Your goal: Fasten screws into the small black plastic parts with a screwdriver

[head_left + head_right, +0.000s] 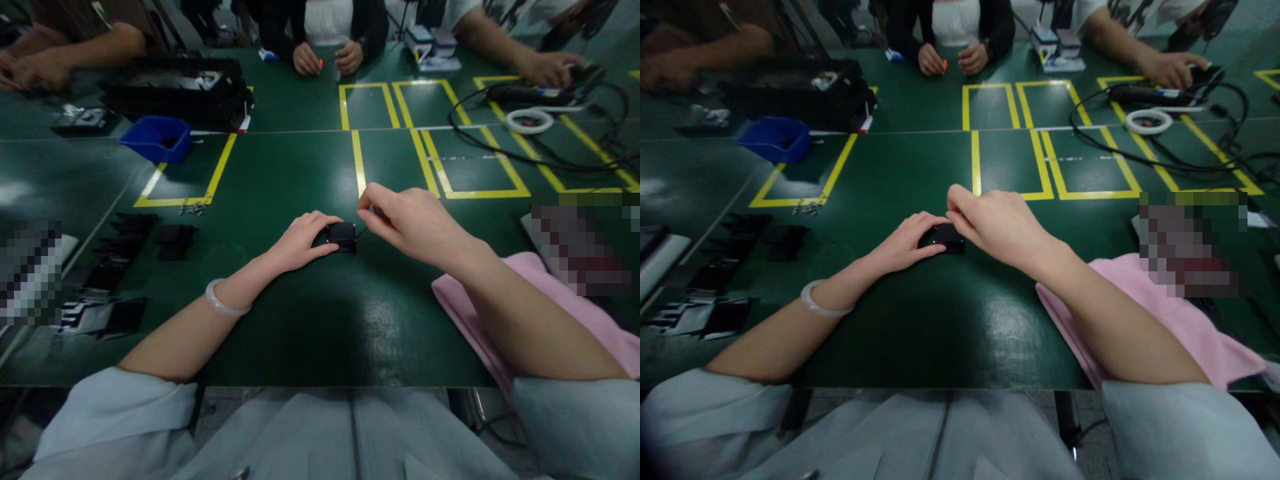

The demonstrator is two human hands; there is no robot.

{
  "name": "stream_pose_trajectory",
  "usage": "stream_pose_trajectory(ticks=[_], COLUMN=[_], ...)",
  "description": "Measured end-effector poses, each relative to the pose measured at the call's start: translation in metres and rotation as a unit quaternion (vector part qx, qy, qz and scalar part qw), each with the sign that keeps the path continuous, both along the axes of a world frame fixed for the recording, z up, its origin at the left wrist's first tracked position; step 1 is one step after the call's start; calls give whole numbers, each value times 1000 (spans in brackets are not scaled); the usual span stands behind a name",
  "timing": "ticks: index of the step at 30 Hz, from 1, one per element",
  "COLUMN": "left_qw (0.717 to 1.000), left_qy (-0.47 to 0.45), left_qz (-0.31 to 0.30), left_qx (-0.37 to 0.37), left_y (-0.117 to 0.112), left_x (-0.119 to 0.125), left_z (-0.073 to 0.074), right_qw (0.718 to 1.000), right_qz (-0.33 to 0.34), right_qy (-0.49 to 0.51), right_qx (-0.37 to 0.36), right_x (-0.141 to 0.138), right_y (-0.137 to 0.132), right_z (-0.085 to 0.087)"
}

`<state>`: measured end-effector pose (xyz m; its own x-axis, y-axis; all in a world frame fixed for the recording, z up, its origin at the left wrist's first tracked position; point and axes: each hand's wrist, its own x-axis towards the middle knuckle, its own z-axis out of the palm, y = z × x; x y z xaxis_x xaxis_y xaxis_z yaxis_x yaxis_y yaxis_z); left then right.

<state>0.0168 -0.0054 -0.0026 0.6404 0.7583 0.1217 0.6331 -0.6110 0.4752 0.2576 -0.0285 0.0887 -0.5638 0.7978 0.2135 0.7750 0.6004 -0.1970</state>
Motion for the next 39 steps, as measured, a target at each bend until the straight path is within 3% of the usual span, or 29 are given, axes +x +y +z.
stream_pose_trajectory(ticks=[39], left_qw=[1000], left_qy=[3], left_qz=[0], left_qx=[-2], left_y=[0], left_x=[-1], left_z=[0], right_qw=[1000], right_qz=[3], right_qy=[2], right_qx=[-2], right_x=[1], right_y=[-2], right_z=[2])
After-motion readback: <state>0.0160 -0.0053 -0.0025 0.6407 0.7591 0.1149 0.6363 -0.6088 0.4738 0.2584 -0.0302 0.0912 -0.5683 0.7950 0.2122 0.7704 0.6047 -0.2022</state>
